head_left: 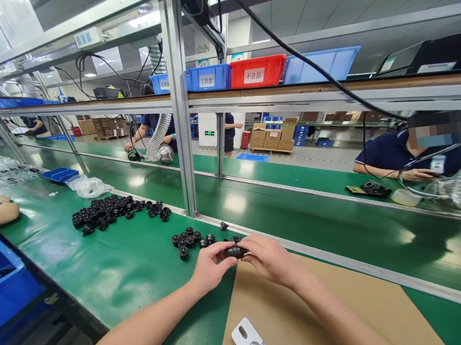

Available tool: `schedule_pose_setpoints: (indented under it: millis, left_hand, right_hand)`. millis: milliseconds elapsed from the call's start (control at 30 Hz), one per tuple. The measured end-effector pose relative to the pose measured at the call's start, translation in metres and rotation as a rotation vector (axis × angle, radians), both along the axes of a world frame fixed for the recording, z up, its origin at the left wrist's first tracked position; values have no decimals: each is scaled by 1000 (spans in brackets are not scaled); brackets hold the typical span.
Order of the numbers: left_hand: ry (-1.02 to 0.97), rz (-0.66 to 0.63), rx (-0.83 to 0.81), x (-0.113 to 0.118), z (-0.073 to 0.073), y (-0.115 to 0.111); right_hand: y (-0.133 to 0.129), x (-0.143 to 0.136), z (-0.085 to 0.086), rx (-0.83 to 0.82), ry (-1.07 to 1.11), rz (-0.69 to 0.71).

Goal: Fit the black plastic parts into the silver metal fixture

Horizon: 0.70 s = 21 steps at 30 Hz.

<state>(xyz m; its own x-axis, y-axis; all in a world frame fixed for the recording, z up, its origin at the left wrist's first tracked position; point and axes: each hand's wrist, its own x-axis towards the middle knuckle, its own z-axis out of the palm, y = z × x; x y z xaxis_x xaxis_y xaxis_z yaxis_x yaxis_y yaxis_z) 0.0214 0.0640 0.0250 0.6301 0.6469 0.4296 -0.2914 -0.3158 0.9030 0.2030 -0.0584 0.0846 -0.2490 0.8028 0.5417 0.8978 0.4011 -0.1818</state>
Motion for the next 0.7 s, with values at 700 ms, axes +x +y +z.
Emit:
schedule_pose_setpoints:
  millis: [700]
  left_hand:
    - [-28, -10, 40, -4, 8, 4]
  right_hand:
    - [3, -20, -3, -231, 667, -84]
